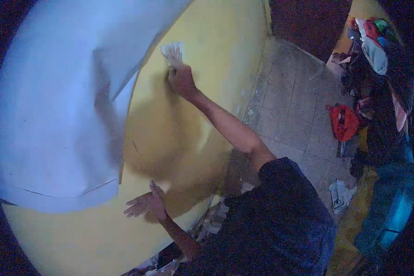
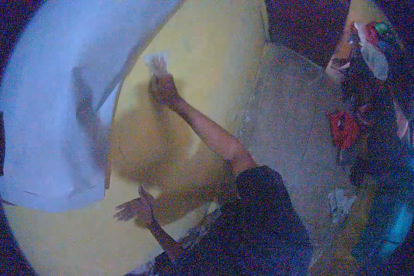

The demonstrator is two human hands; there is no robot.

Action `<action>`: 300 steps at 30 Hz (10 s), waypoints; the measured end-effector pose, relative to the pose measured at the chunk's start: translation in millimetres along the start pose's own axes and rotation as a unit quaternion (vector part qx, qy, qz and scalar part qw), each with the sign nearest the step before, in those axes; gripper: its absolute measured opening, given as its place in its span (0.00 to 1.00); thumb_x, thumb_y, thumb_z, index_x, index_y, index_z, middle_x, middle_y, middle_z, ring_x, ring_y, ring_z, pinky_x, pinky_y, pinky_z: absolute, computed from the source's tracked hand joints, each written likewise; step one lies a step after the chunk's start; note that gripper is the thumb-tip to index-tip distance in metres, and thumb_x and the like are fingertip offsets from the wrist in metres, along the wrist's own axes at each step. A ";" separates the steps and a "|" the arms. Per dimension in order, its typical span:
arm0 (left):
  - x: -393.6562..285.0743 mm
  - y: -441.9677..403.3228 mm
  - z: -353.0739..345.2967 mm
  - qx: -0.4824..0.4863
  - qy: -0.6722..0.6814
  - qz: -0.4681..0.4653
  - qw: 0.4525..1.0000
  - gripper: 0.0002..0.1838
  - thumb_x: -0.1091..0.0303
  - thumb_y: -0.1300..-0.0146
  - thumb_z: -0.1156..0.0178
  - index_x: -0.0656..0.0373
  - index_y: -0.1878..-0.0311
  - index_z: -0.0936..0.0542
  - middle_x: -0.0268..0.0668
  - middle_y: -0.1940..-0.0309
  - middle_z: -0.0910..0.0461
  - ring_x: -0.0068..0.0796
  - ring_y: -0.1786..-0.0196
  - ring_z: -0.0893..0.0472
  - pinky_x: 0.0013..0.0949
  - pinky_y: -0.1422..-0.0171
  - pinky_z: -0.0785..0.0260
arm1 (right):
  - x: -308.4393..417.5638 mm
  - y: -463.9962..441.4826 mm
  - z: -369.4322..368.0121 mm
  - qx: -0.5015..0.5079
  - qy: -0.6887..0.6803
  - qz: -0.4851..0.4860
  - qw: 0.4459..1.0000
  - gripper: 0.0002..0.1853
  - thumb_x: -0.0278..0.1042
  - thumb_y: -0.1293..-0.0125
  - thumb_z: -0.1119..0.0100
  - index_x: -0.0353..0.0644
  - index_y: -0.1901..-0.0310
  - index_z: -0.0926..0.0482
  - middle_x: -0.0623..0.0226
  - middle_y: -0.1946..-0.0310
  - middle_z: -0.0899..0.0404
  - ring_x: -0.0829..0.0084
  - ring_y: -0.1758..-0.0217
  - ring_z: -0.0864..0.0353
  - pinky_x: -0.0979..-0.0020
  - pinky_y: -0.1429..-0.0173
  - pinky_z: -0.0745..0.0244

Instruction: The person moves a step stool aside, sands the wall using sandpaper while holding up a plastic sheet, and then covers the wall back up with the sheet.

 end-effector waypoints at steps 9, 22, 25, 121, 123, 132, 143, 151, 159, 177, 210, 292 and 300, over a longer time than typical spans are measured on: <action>-12.6 -12.0 69.0 -0.005 -0.006 -0.020 1.000 0.66 0.18 0.45 0.69 0.86 0.34 0.55 0.86 0.38 0.58 0.82 0.33 0.50 0.68 0.36 0.44 | -4.4 -50.4 21.8 0.174 -0.136 -0.075 0.972 0.39 0.26 0.44 0.55 0.35 0.28 0.49 0.46 0.26 0.55 0.49 0.22 0.60 0.57 0.24 0.52; 17.9 6.8 87.7 0.050 -0.017 0.000 0.999 0.68 0.17 0.47 0.67 0.85 0.33 0.59 0.86 0.38 0.57 0.82 0.34 0.48 0.62 0.35 0.43 | 56.7 -42.9 63.9 0.041 -0.018 0.059 0.997 0.31 0.19 0.44 0.54 0.36 0.35 0.36 0.44 0.38 0.34 0.50 0.44 0.24 0.63 0.47 0.25; 30.3 3.8 88.9 0.051 -0.061 -0.021 0.997 0.68 0.17 0.47 0.66 0.86 0.33 0.59 0.86 0.38 0.57 0.82 0.34 0.48 0.62 0.35 0.43 | 10.0 -35.3 55.5 0.138 -0.111 -0.110 0.978 0.35 0.20 0.46 0.52 0.37 0.32 0.40 0.47 0.31 0.44 0.54 0.35 0.31 0.62 0.45 0.25; 12.4 -0.6 120.3 0.040 0.034 -0.003 0.999 0.68 0.17 0.48 0.68 0.86 0.34 0.59 0.89 0.39 0.65 0.92 0.36 0.62 0.77 0.36 0.58 | 25.9 -3.9 84.2 0.075 -0.010 -0.192 0.979 0.24 0.25 0.33 0.65 0.35 0.36 0.35 0.37 0.42 0.33 0.44 0.52 0.21 0.58 0.46 0.24; -3.7 -6.3 96.7 0.178 -0.168 0.004 0.970 0.69 0.17 0.49 0.65 0.85 0.33 0.62 0.88 0.39 0.67 0.92 0.36 0.63 0.78 0.37 0.59 | 6.1 -24.9 91.2 0.012 -0.024 -0.152 0.988 0.25 0.25 0.34 0.65 0.36 0.35 0.35 0.37 0.41 0.33 0.44 0.51 0.22 0.58 0.45 0.25; 29.6 23.1 104.7 0.417 -0.348 0.076 0.836 0.73 0.15 0.54 0.57 0.81 0.32 0.68 0.85 0.37 0.75 0.90 0.35 0.70 0.81 0.39 0.63 | 13.4 38.8 106.4 0.050 -0.025 -0.264 0.963 0.27 0.25 0.37 0.58 0.41 0.34 0.35 0.41 0.42 0.31 0.49 0.75 0.21 0.54 0.68 0.24; 25.0 32.4 82.1 0.063 0.032 -0.020 0.997 0.67 0.20 0.47 0.57 0.86 0.34 0.61 0.86 0.38 0.67 0.89 0.34 0.66 0.81 0.38 0.64 | 22.7 35.6 95.0 0.072 -0.175 -0.269 0.944 0.21 0.31 0.31 0.54 0.32 0.38 0.31 0.47 0.55 0.20 0.65 0.60 0.21 0.69 0.48 0.27; 58.3 10.3 80.4 0.390 0.237 -0.019 0.889 0.53 0.27 0.41 0.54 0.74 0.34 0.40 0.78 0.42 0.41 0.81 0.35 0.45 0.72 0.36 0.50 | 38.0 30.1 90.6 0.112 -0.032 -0.146 0.982 0.26 0.29 0.33 0.55 0.32 0.34 0.36 0.45 0.48 0.22 0.65 0.57 0.18 0.67 0.51 0.26; 57.3 42.2 59.9 0.326 0.257 0.002 0.910 0.43 0.33 0.38 0.52 0.67 0.37 0.33 0.69 0.46 0.31 0.72 0.38 0.36 0.66 0.37 0.43 | 66.8 42.5 107.1 0.187 -0.120 -0.177 0.959 0.22 0.33 0.26 0.60 0.31 0.35 0.34 0.49 0.39 0.29 0.66 0.36 0.29 0.69 0.35 0.34; -72.7 48.5 146.5 0.417 0.561 -0.094 0.709 0.15 0.59 0.34 0.47 0.54 0.49 0.20 0.43 0.55 0.18 0.43 0.55 0.18 0.47 0.45 0.29 | 15.9 46.4 89.9 0.294 -0.004 0.056 0.954 0.24 0.33 0.28 0.57 0.32 0.33 0.39 0.46 0.32 0.41 0.51 0.26 0.49 0.58 0.24 0.55; -130.6 24.5 87.0 0.182 0.316 -0.025 0.931 0.59 0.27 0.47 0.46 0.71 0.29 0.49 0.65 0.29 0.55 0.71 0.27 0.58 0.75 0.32 0.73 | 40.7 43.8 82.1 0.227 -0.103 -0.173 0.953 0.27 0.33 0.28 0.60 0.35 0.30 0.45 0.44 0.30 0.44 0.51 0.29 0.40 0.63 0.32 0.39; -83.0 42.4 154.3 0.279 0.113 0.001 0.954 0.49 0.35 0.36 0.51 0.68 0.28 0.51 0.64 0.29 0.53 0.59 0.26 0.52 0.61 0.26 0.60 | 151.8 49.1 157.7 0.210 -0.301 -0.060 0.928 0.27 0.20 0.32 0.59 0.30 0.32 0.47 0.33 0.37 0.38 0.48 0.39 0.28 0.58 0.38 0.31; -74.3 50.0 145.3 0.264 0.203 -0.011 0.943 0.48 0.36 0.36 0.50 0.68 0.28 0.51 0.64 0.29 0.53 0.57 0.26 0.52 0.59 0.25 0.60 | 213.9 41.2 151.8 0.179 -0.007 0.142 0.973 0.31 0.22 0.31 0.62 0.34 0.28 0.54 0.48 0.40 0.33 0.58 0.37 0.33 0.59 0.31 0.41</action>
Point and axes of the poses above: each hand's wrist, its own y-axis away from the middle knuckle, its own z-axis out of the back of the hand, x = y × z, the point moved 7 cm from there along -y, towards the middle knuckle
